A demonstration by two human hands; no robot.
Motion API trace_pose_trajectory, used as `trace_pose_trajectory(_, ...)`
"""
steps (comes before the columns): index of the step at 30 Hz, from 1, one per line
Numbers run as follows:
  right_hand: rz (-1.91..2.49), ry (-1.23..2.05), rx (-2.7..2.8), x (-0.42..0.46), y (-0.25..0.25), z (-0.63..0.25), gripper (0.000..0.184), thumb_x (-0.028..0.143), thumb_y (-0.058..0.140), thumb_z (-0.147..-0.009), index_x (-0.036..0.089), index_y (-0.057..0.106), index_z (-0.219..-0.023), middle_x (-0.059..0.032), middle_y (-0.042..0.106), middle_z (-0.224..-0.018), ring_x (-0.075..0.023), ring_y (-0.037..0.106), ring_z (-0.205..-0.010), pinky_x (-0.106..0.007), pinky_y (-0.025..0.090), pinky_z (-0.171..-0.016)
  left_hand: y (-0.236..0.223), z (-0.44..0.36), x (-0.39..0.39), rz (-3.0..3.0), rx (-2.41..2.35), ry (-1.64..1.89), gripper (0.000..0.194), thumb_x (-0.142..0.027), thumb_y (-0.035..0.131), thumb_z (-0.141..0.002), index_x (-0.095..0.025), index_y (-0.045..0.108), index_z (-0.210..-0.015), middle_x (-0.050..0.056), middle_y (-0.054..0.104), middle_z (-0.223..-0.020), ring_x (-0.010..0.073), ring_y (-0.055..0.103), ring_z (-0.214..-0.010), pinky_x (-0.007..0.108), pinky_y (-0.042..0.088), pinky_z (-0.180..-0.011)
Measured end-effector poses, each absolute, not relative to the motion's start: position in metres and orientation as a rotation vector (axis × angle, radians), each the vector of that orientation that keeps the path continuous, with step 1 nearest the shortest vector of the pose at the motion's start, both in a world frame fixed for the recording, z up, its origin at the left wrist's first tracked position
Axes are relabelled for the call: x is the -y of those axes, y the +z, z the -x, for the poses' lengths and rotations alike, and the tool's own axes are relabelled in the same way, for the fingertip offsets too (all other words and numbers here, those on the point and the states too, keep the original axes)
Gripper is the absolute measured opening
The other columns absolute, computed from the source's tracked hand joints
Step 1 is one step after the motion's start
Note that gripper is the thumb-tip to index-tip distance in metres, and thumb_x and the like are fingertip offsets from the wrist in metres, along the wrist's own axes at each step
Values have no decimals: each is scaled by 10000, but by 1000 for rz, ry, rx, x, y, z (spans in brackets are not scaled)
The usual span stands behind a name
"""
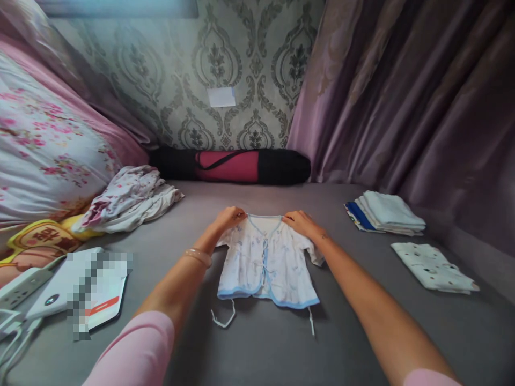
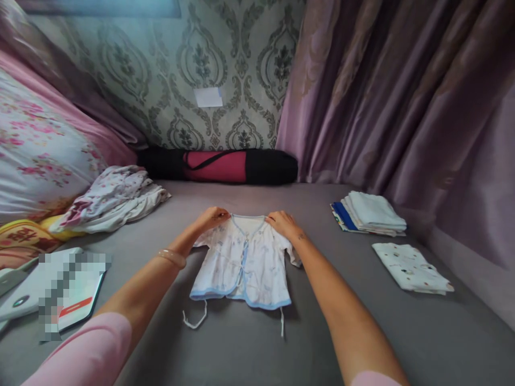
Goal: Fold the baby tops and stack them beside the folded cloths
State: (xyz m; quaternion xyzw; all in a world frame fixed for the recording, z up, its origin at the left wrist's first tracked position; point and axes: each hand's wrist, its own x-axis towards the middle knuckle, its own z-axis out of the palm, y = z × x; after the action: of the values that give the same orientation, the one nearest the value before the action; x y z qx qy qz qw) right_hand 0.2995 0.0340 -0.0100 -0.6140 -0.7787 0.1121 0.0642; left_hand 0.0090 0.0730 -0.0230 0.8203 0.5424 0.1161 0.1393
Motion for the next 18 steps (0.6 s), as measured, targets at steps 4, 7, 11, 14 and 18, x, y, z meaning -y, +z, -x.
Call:
trace_pose_trajectory(4,1949,257,2396,-44,-15,-296,397,430,358,-981,224,675,-1102,-108,700,-1077,-229,630,-1023,-264,396,-784,-21,-16,-78,-2423,-1641,230,355,-381,423,-913,-211,709,-1036,86,720,-958,210,641,-907,243,426,-715)
trace_pose_trajectory(7,1995,235,2409,-52,-18,-295,413,440,341,-988,223,659,-1137,-121,686,-1111,-238,622,-1050,-279,400,-809,-23,-19,-84,-2459,-1667,187,351,-378,417,-926,-209,693,-1061,98,718,-992,222,643,-948,259,437,-745)
trace_pose_trajectory(11,2014,230,2411,-64,-20,-295,430,451,335,-988,209,652,-1150,-135,681,-1116,-255,619,-1063,-299,407,-818,-26,-22,-95,-2451,-1715,166,356,-389,410,-932,-203,689,-1052,112,717,-988,237,649,-952,272,436,-735)
trace_pose_trajectory(14,2015,240,2396,-74,-21,-297,441,465,347,-980,195,663,-1126,-141,685,-1104,-254,622,-1054,-298,413,-810,-28,-24,-103,-2427,-1750,149,353,-401,426,-925,-199,688,-1047,119,717,-981,248,649,-964,280,435,-732)
trace_pose_trajectory(18,2049,244,2341,-87,-26,-301,451,506,409,-942,179,680,-1093,-154,680,-1114,-265,622,-1057,-303,420,-804,-31,-27,-111,-2430,-1774,155,358,-414,425,-926,-190,683,-1033,131,709,-1011,265,642,-997,296,437,-747)
